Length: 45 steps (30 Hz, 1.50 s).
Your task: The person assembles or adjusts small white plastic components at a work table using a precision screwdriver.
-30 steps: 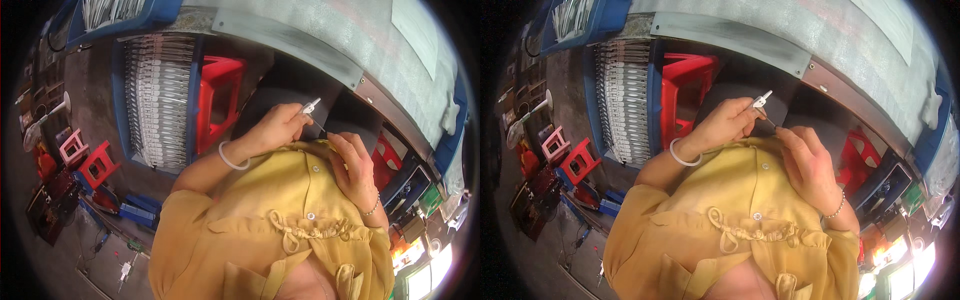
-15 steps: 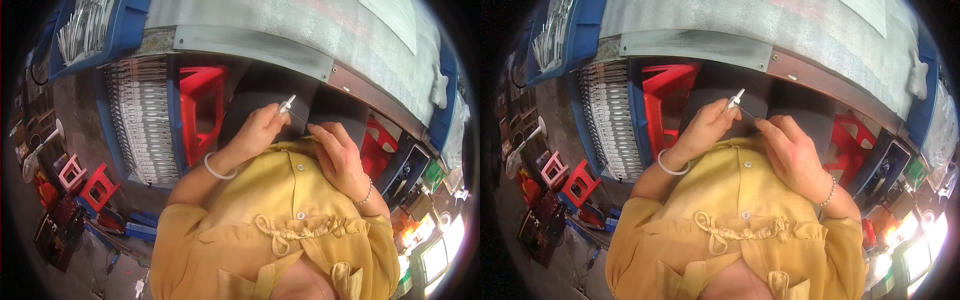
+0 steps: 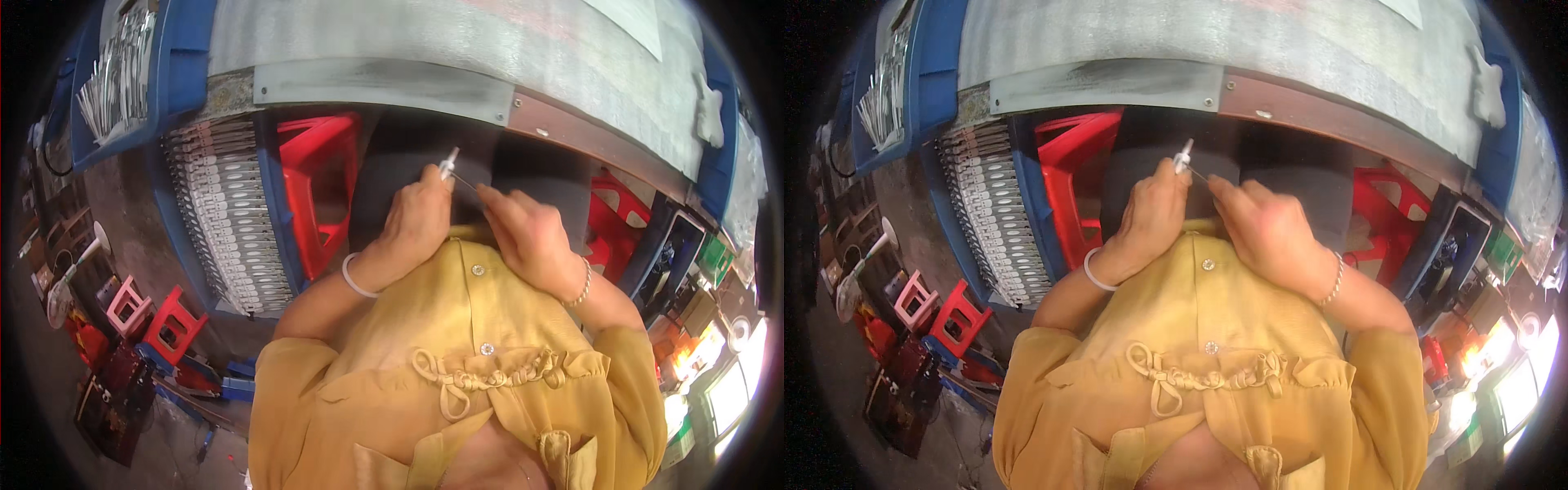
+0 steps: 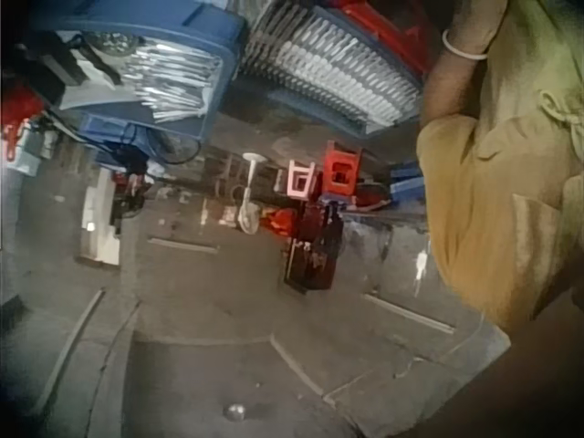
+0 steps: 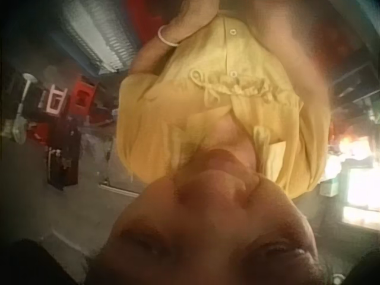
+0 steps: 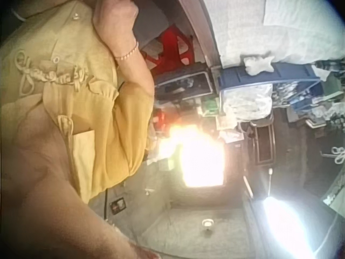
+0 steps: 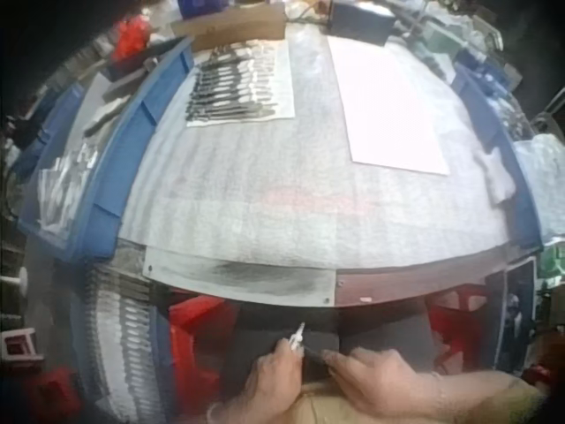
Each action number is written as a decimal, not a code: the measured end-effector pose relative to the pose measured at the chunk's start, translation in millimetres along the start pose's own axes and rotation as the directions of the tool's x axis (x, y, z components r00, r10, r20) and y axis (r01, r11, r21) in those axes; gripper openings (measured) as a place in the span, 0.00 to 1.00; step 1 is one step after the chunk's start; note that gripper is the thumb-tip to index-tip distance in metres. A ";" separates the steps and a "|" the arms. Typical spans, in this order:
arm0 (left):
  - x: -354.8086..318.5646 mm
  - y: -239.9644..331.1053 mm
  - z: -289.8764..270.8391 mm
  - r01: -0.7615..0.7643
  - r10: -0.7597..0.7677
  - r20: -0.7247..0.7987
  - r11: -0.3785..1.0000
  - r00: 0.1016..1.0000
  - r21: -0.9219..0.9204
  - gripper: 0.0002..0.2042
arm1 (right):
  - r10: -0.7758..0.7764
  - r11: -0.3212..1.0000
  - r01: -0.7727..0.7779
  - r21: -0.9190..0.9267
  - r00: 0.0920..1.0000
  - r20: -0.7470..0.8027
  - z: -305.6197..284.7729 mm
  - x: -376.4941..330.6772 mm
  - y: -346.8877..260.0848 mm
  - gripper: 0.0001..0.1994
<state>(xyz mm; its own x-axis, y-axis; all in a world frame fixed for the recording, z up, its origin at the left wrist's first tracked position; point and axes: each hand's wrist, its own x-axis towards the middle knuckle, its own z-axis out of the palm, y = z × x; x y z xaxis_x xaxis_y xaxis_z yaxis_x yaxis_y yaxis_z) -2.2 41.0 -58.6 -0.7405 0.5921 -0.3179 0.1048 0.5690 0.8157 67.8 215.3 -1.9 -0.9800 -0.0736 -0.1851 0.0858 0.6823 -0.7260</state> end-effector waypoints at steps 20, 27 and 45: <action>10.9 -11.5 8.3 0.056 -0.051 -0.032 0.986 0.998 0.158 0.07 | 0.258 0.913 -0.260 0.313 0.965 0.049 3.0 20.9 5.6 0.11; 5.7 -14.5 12.6 -0.050 0.053 -0.083 0.998 0.995 0.042 0.07 | 0.310 0.814 -0.353 0.461 0.936 0.168 -19.4 20.5 -3.1 0.12; -3.0 -10.5 8.1 -0.035 0.010 -0.081 0.951 0.997 -0.308 0.10 | 0.204 0.900 -0.196 0.389 0.979 0.022 -15.9 -5.4 -8.1 0.17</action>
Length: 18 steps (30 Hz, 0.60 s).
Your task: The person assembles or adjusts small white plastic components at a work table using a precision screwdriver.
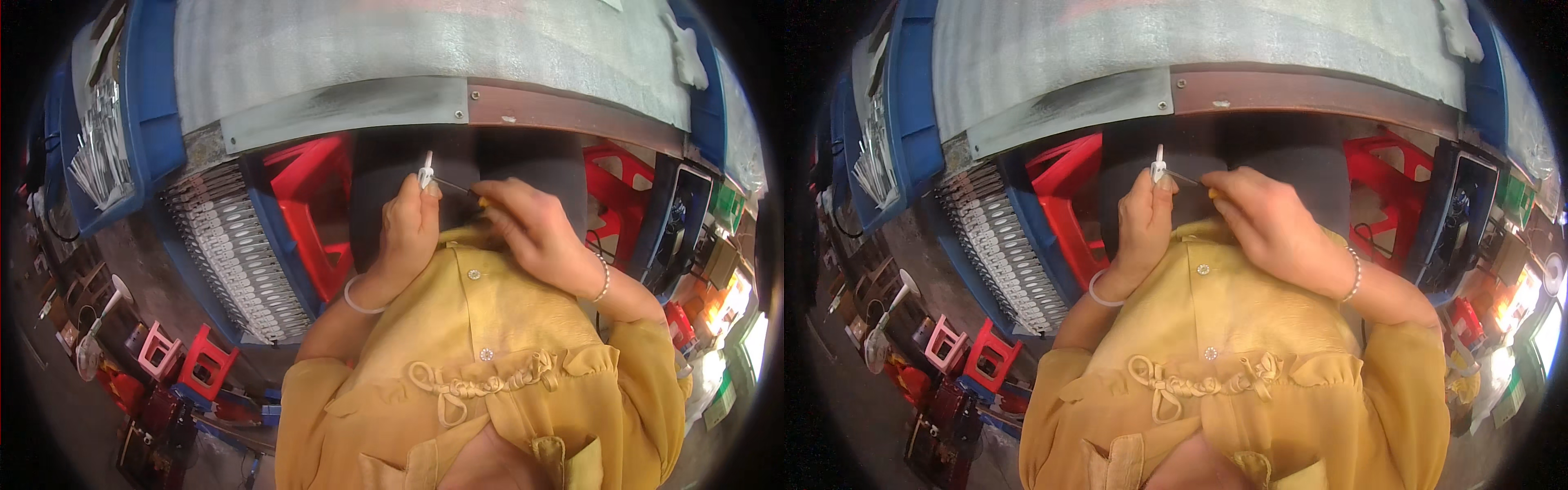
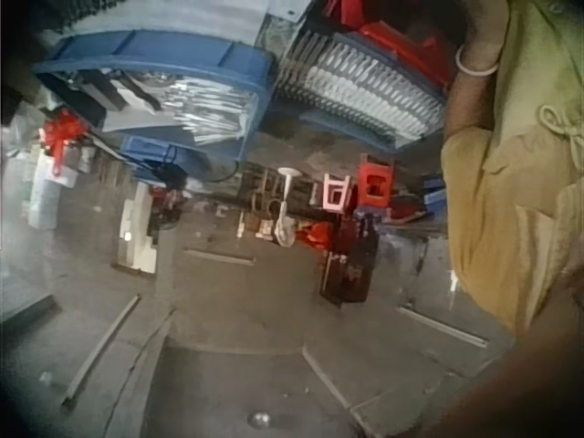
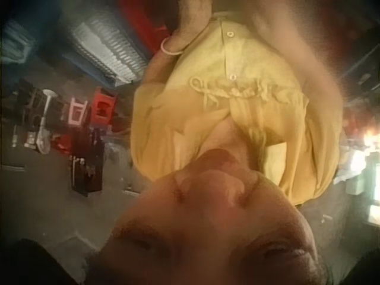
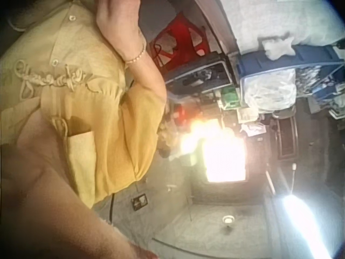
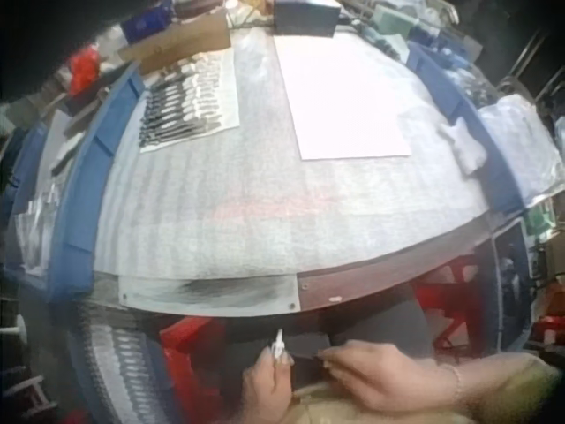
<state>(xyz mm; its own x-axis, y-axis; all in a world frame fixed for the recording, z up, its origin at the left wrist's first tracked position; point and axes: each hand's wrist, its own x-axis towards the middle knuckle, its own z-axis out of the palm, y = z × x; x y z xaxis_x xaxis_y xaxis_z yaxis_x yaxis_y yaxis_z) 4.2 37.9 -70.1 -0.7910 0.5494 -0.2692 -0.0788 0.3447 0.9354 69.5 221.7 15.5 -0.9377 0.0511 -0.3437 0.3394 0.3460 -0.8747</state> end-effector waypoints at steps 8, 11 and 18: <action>4.8 3.5 3.4 -0.065 0.070 -0.009 0.961 0.997 0.269 0.07 | -0.140 0.967 0.129 -0.220 0.990 -0.034 12.4 13.2 11.1 0.12; 5.9 4.2 1.7 0.009 -0.003 -0.016 0.923 1.000 0.385 0.07 | 0.186 0.963 -0.178 0.203 0.982 -0.023 2.6 25.0 15.1 0.10; 2.4 -0.4 1.4 -0.095 0.098 -0.004 0.974 0.995 0.207 0.07 | -0.258 0.502 0.472 -0.725 0.882 0.395 -2.1 25.5 -7.0 0.23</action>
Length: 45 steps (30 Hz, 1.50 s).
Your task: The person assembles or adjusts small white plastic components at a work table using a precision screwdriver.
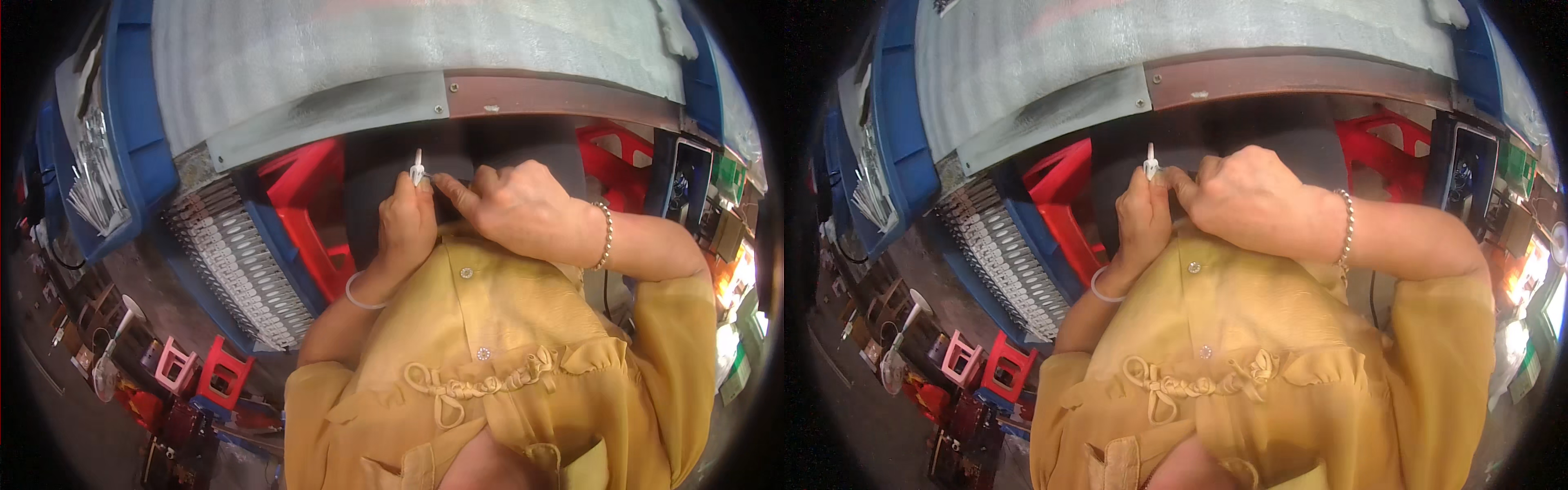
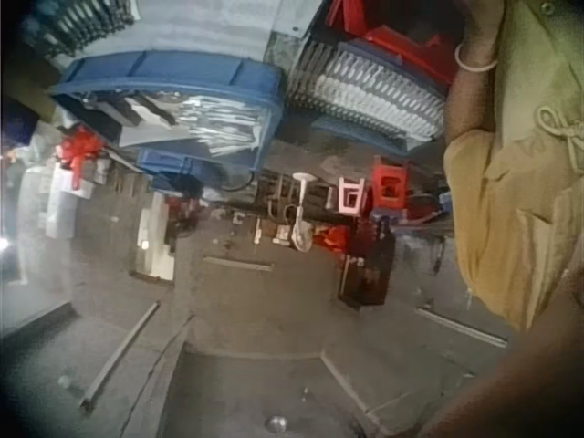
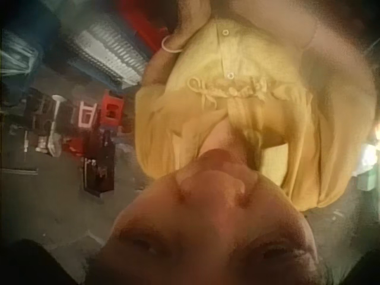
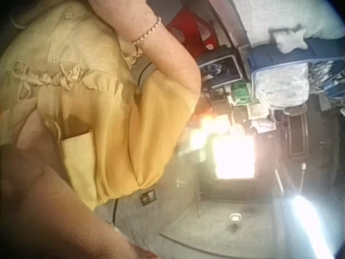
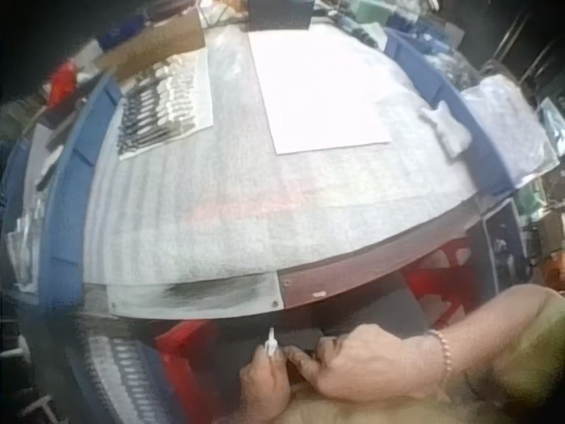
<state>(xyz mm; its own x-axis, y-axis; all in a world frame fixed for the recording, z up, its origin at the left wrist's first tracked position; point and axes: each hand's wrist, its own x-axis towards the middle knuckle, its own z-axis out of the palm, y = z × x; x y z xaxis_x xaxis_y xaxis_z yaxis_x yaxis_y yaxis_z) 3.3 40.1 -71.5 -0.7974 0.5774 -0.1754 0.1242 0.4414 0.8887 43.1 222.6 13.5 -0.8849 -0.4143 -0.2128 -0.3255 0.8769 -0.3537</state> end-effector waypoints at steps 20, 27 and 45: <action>3.5 -1.7 5.9 -0.135 0.129 -0.117 0.990 0.985 -0.040 0.07 | 0.305 0.713 -0.192 0.674 0.951 -0.052 -1.0 -12.9 -1.8 0.19; -5.4 4.2 -2.7 0.198 -0.186 0.072 0.941 0.980 -0.273 0.10 | 0.199 0.868 -0.086 0.489 0.963 -0.182 3.5 -34.1 -13.6 0.21; -1.5 2.1 6.9 -0.102 0.096 -0.111 0.993 0.989 -0.053 0.08 | 0.357 0.753 -0.139 0.644 0.908 -0.221 9.0 -17.5 -9.9 0.13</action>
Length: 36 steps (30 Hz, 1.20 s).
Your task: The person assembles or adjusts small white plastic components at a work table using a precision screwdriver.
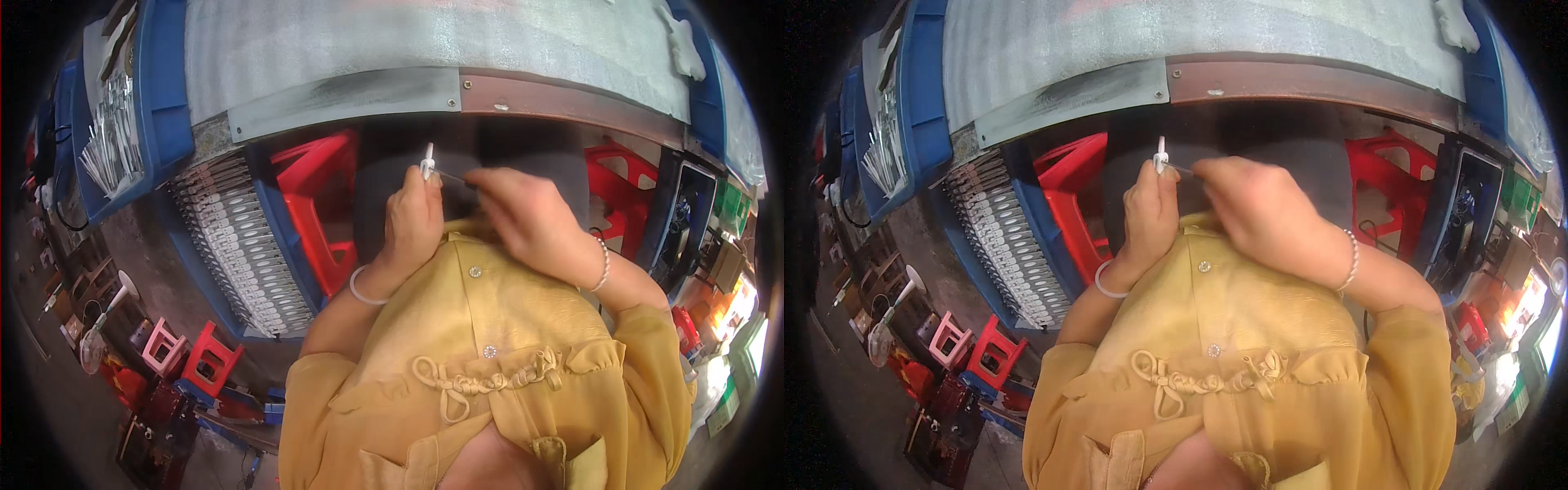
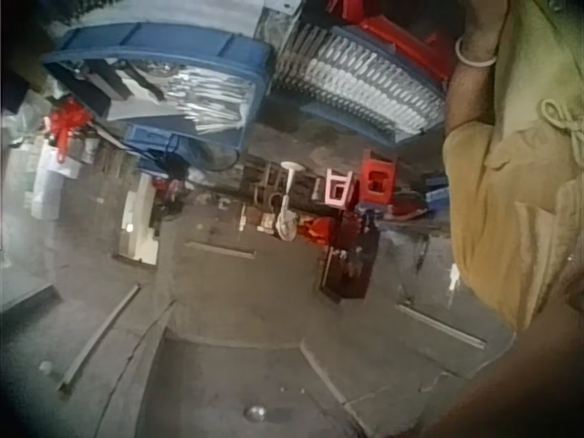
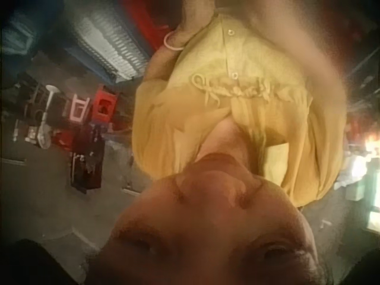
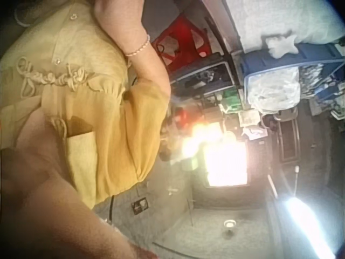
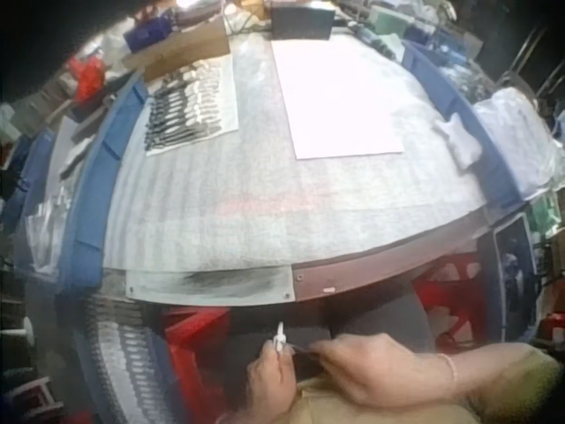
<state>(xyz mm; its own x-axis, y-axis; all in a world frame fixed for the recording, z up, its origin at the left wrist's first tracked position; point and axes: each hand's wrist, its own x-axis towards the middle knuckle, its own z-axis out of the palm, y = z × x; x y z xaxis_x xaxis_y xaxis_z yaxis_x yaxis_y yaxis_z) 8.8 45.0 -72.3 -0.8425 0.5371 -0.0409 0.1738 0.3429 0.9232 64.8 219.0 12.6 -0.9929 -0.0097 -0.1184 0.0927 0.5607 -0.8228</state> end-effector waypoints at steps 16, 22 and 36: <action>-1.2 -0.9 0.1 0.137 -0.146 0.070 0.983 0.987 0.119 0.06 | -0.064 0.860 0.226 -0.458 0.937 0.343 -8.8 19.8 -6.4 0.20; 7.2 -4.2 -0.4 0.146 -0.171 0.078 0.956 0.982 0.255 0.06 | 0.133 0.988 -0.140 0.062 0.986 0.100 7.6 20.9 12.8 0.13; -2.9 -4.0 -7.5 0.091 -0.085 0.063 0.991 0.994 -0.101 0.08 | -0.027 0.999 0.030 -0.034 0.996 0.089 -13.2 -3.8 -13.4 0.16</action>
<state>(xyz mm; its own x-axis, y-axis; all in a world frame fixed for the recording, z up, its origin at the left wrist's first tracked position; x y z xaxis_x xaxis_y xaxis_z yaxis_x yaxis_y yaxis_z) 6.7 36.2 -73.0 -0.8206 0.5533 -0.1429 0.0443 0.3109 0.9494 66.4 222.4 31.4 -0.9844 -0.0989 -0.1453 0.0600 0.5877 -0.8069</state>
